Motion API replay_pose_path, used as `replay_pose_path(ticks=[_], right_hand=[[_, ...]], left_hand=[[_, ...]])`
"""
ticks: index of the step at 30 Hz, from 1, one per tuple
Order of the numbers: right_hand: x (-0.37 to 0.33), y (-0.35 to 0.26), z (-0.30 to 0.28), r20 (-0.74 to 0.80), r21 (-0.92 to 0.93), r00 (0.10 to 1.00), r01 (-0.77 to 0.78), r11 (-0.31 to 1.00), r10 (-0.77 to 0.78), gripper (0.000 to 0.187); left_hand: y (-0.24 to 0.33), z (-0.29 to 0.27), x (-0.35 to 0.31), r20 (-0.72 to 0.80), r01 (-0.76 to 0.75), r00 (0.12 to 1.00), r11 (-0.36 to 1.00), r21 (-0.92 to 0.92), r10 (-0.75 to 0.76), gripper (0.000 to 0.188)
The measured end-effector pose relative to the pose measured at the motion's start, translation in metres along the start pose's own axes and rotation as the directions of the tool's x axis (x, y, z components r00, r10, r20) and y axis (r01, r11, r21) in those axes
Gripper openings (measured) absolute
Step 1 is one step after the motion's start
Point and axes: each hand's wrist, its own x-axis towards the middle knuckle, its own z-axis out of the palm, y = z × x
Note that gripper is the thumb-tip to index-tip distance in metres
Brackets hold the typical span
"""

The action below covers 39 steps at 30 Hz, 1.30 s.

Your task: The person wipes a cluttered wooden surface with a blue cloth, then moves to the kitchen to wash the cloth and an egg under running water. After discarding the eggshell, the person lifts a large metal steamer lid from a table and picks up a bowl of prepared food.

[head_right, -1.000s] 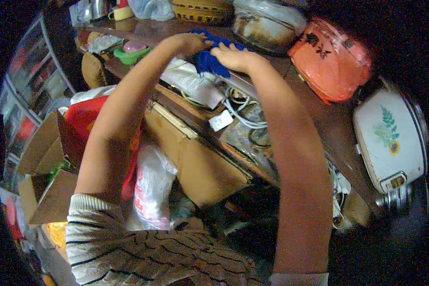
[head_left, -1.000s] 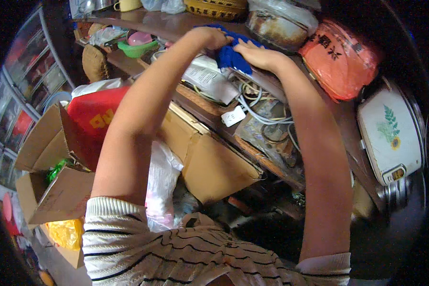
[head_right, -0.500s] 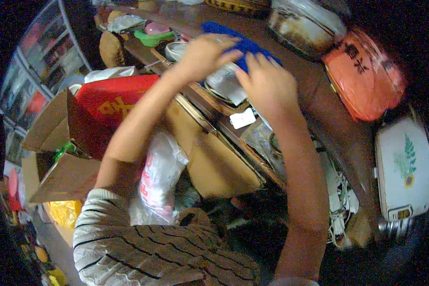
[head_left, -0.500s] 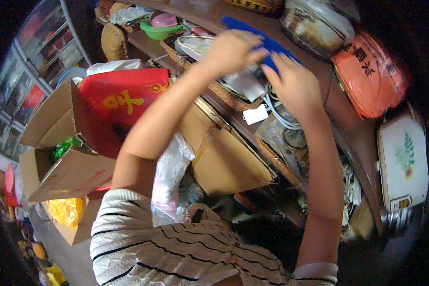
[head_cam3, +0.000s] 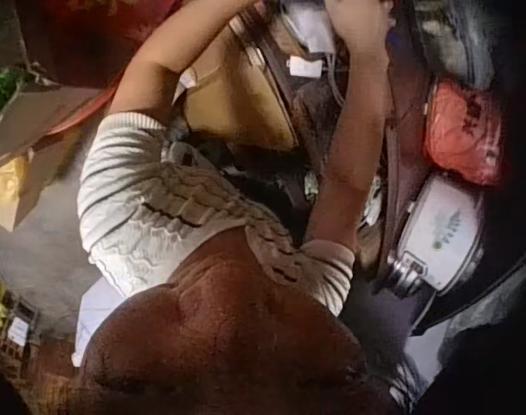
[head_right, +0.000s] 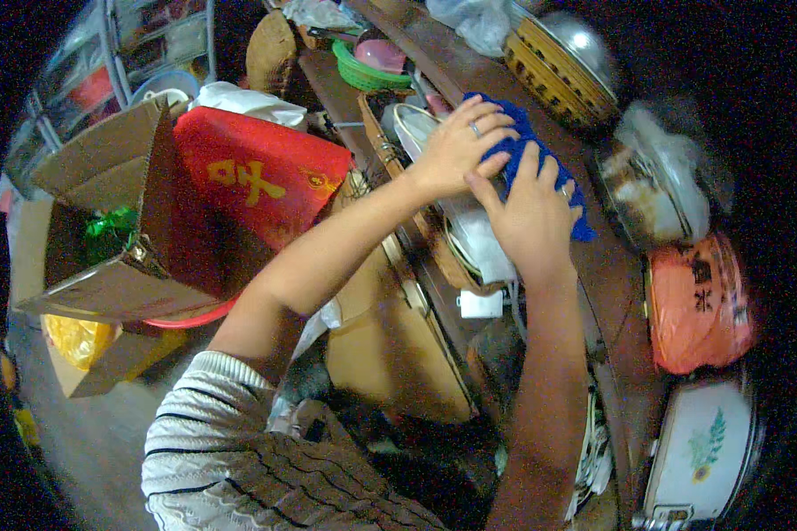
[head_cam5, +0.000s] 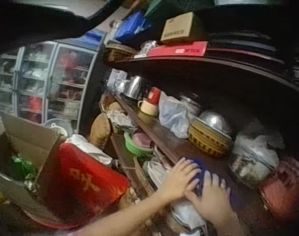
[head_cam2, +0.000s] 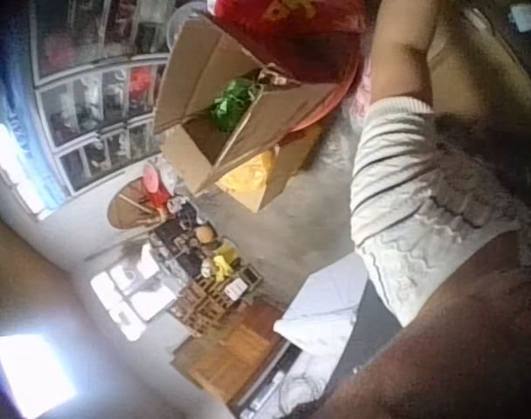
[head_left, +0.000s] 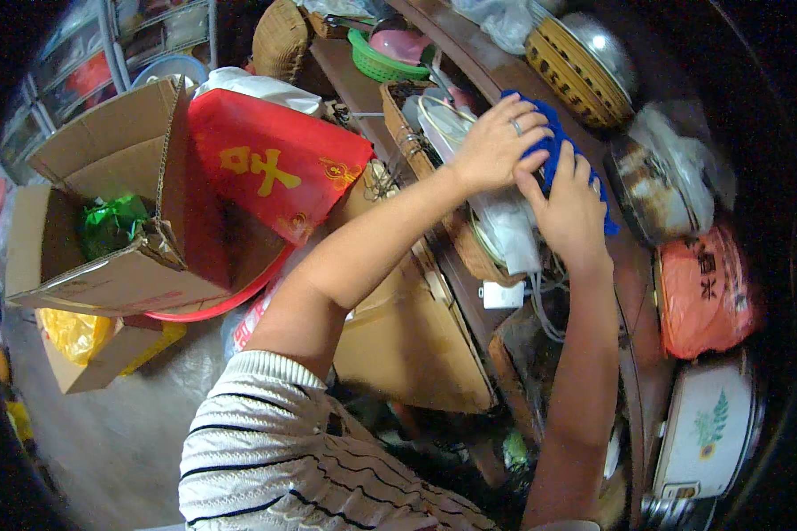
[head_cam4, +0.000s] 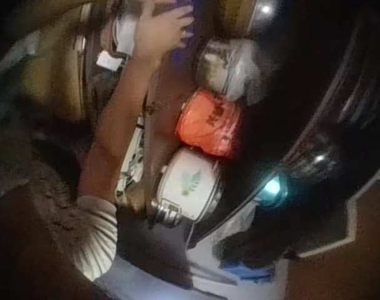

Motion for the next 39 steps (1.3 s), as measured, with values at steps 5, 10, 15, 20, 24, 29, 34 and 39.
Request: replay_pose_path(ticks=[5, 10, 15, 20, 24, 29, 34, 39], right_hand=[[0.096, -0.035, 0.032, 0.137, 0.07, 0.991, -0.009, 0.997, 0.0, 0.099], [0.171, -0.075, 0.06, 0.169, 0.112, 0.985, 0.011, 0.994, -0.03, 0.101], [0.235, -0.094, 0.09, 0.137, 0.144, 0.987, 0.065, 0.987, -0.085, 0.095], [0.243, -0.08, 0.088, 0.133, 0.212, 0.963, 0.204, 0.956, -0.235, 0.094], [0.203, -0.057, 0.055, 0.13, 0.156, 0.932, 0.319, 0.935, -0.34, 0.076], [0.116, -0.016, 0.017, 0.087, 0.135, 0.94, 0.318, 0.938, -0.331, 0.06], [0.005, 0.039, -0.025, -0.027, 0.197, 0.966, 0.256, 0.946, -0.256, 0.054], [-0.125, 0.111, -0.07, -0.081, 0.105, 0.991, 0.112, 0.988, -0.104, 0.048]], left_hand=[[-0.086, -0.017, 0.005, 0.004, 0.063, 0.998, 0.992, 0.105, -0.064, 0.032], [-0.176, -0.033, 0.011, 0.142, -0.022, 0.99, 0.952, 0.305, -0.022, 0.033], [-0.233, -0.043, 0.019, 0.221, -0.158, 0.974, 0.859, 0.488, 0.054, 0.035], [-0.218, -0.037, 0.022, 0.126, 0.172, 0.964, 0.909, 0.38, -0.235, 0.034], [-0.177, -0.042, 0.011, 0.086, 0.082, 0.99, 0.953, 0.291, -0.111, 0.035], [-0.091, -0.026, 0.0, 0.071, 0.055, 0.995, 0.982, 0.183, -0.069, 0.034], [0.022, -0.01, 0.005, 0.064, 0.018, 0.998, 0.999, 0.027, -0.02, 0.031], [0.155, 0.016, 0.024, 0.203, -0.032, 0.975, 0.967, -0.253, 0.086, 0.029]])
